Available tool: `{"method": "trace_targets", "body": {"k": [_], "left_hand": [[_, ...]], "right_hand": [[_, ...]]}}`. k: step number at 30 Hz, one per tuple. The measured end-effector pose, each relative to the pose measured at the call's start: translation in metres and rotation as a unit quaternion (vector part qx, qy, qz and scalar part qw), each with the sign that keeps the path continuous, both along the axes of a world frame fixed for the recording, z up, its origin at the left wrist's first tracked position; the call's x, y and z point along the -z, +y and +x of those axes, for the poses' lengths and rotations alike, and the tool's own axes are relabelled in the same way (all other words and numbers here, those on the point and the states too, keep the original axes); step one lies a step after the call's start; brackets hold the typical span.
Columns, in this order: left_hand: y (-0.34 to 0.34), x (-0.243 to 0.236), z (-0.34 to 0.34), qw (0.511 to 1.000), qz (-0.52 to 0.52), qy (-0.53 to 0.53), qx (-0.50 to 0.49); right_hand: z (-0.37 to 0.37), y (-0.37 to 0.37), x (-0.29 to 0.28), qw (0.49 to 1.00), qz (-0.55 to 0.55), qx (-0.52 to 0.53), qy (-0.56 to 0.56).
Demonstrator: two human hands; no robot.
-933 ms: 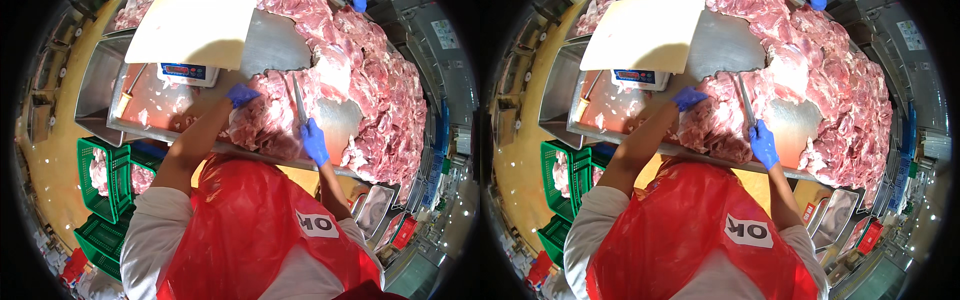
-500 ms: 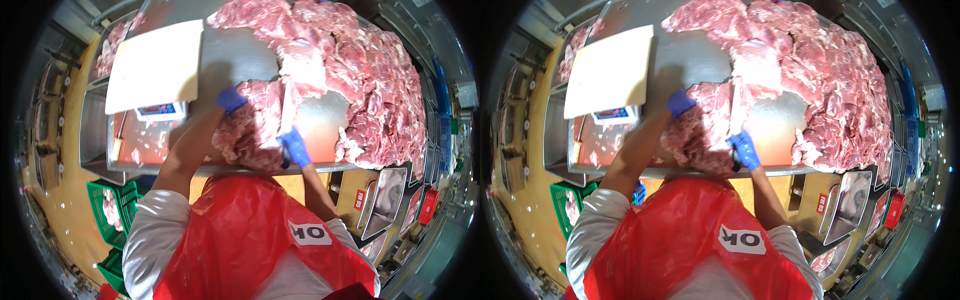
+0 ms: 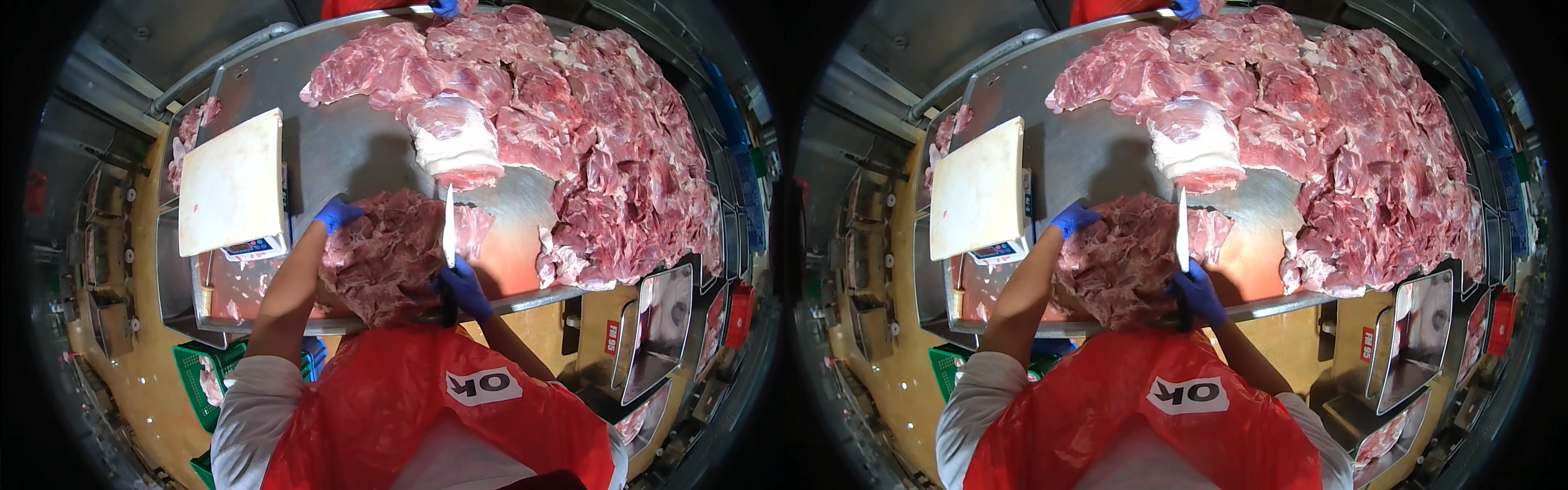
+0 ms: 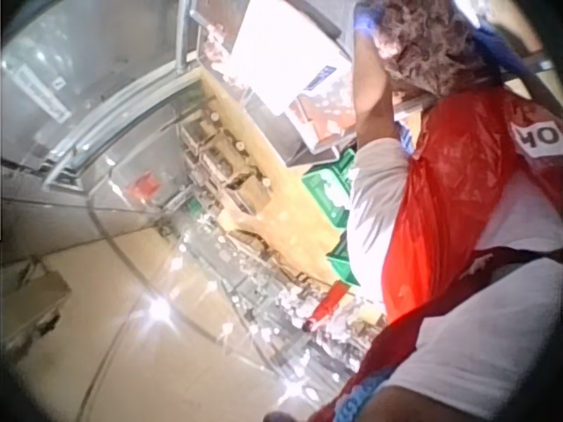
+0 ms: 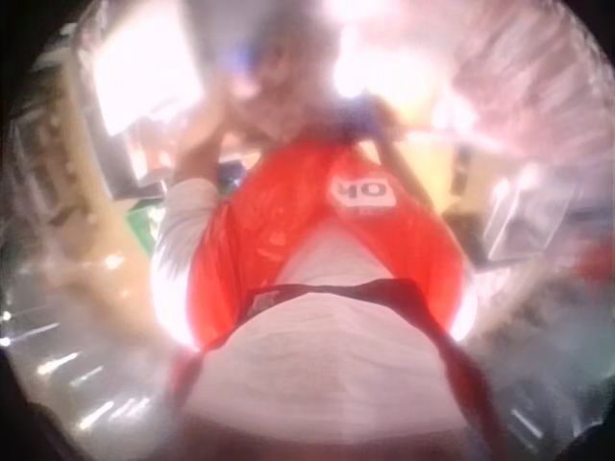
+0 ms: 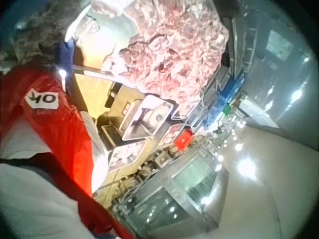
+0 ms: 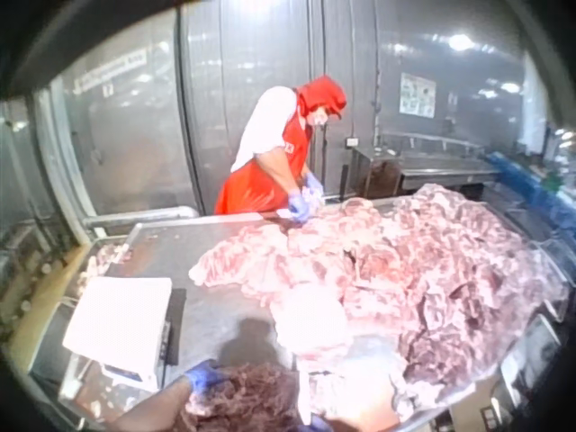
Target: The person cuts large pieces of raw meat on a cutting board using a knife, separates fat and trimmings, and places the cut pieces into a green basket. The person also weighs the meat on a digital scale during the process.
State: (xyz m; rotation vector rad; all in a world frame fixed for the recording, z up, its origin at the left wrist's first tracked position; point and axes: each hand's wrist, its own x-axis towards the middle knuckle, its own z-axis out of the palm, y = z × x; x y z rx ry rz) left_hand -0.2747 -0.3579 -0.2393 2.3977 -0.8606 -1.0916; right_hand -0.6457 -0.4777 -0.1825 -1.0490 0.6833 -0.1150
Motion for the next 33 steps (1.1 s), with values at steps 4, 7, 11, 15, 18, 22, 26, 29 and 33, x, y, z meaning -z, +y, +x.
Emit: {"method": "trace_targets", "body": {"k": [4, 7, 11, 15, 18, 22, 26, 29, 33], "left_hand": [[-0.004, 0.006, -0.004, 0.997, 0.062, -0.012, 0.035], [0.009, 0.006, -0.004, 0.998, 0.002, 0.062, 0.023], [0.007, -0.030, -0.020, 0.984, -0.124, 0.125, 0.018], [0.014, -0.020, -0.025, 0.986, -0.127, 0.108, -0.015], [0.011, -0.046, -0.027, 0.992, -0.086, 0.094, 0.000], [0.019, -0.045, -0.032, 0.984, -0.161, 0.073, -0.017], [0.020, -0.047, -0.034, 0.987, -0.158, 0.020, -0.010], [0.018, -0.046, -0.031, 0.992, -0.128, 0.006, 0.017], [0.013, -0.059, -0.026, 0.985, -0.131, 0.107, 0.018]], "right_hand": [[0.000, -0.003, -0.001, 0.999, -0.033, -0.002, 0.004], [0.001, -0.007, 0.004, 1.000, -0.014, 0.000, 0.020], [0.006, -0.004, -0.003, 0.998, -0.025, 0.048, 0.023], [0.018, -0.004, -0.024, 0.995, -0.078, 0.021, 0.065], [0.037, -0.001, -0.042, 0.913, -0.351, -0.034, 0.204], [0.078, 0.012, -0.058, 0.825, -0.494, -0.175, 0.211], [0.132, 0.018, -0.079, 0.790, -0.541, -0.227, 0.179], [0.178, 0.013, -0.089, 0.760, -0.559, -0.261, 0.204], [0.206, -0.016, -0.068, 0.734, -0.589, -0.280, 0.189]]}}
